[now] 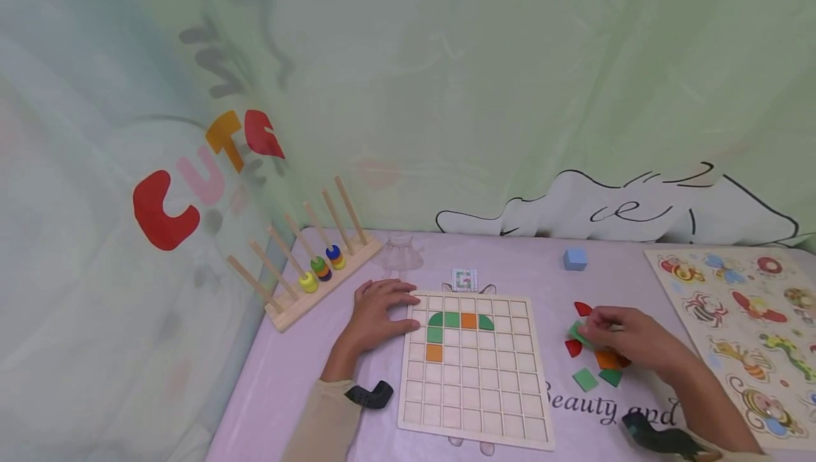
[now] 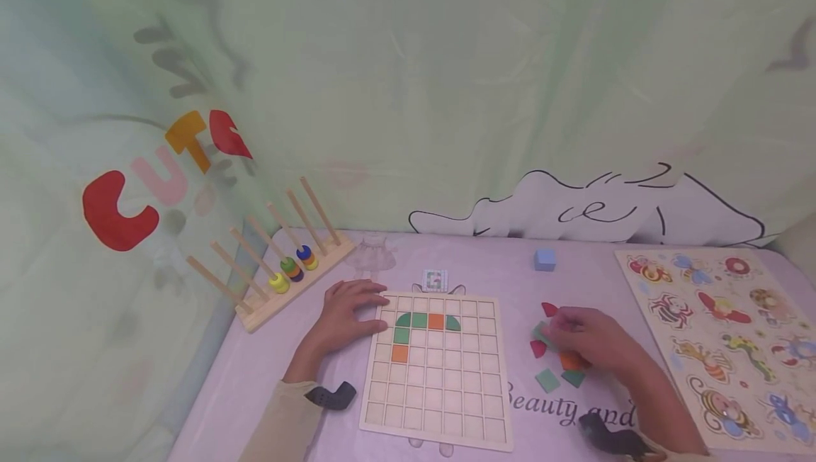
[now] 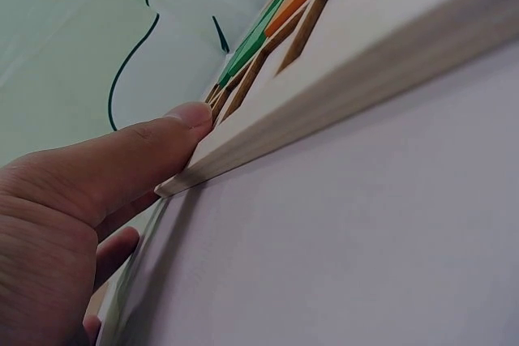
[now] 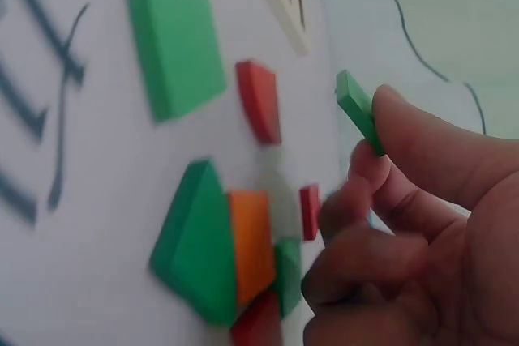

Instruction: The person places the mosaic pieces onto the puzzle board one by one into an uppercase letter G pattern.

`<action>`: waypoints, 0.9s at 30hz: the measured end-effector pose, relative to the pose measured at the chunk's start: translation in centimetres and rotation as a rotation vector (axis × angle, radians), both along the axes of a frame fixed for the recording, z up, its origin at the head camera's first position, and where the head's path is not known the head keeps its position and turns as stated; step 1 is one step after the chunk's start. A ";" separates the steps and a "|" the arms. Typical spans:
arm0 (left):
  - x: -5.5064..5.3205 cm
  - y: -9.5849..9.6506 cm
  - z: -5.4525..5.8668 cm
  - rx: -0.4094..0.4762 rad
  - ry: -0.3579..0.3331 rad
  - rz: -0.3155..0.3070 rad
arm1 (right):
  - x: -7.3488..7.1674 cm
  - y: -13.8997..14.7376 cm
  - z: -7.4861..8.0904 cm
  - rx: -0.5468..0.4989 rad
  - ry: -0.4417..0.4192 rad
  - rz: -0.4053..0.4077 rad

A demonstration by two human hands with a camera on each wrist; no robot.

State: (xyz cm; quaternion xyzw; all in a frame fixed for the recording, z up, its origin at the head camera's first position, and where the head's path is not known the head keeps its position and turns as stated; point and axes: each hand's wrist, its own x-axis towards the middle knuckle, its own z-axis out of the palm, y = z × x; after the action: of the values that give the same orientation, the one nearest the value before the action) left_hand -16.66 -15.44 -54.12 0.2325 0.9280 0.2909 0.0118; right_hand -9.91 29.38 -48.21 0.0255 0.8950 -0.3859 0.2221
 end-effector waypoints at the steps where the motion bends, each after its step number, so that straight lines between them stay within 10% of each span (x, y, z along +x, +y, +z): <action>1: 0.0 0.0 0.0 -0.003 -0.002 0.001 | -0.1 -0.2 0.1 -0.003 -0.001 0.006; 27: 0.1 0.0 0.1 0.004 0.005 -0.005 | -2.2 -9.8 1.1 -0.173 0.044 0.159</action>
State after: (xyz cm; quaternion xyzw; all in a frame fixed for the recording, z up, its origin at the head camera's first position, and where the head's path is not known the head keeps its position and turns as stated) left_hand -16.61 -15.48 -53.97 0.2356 0.9268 0.2922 0.0100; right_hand -12.11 19.54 -47.14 -0.0731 0.8622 -0.4434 0.2337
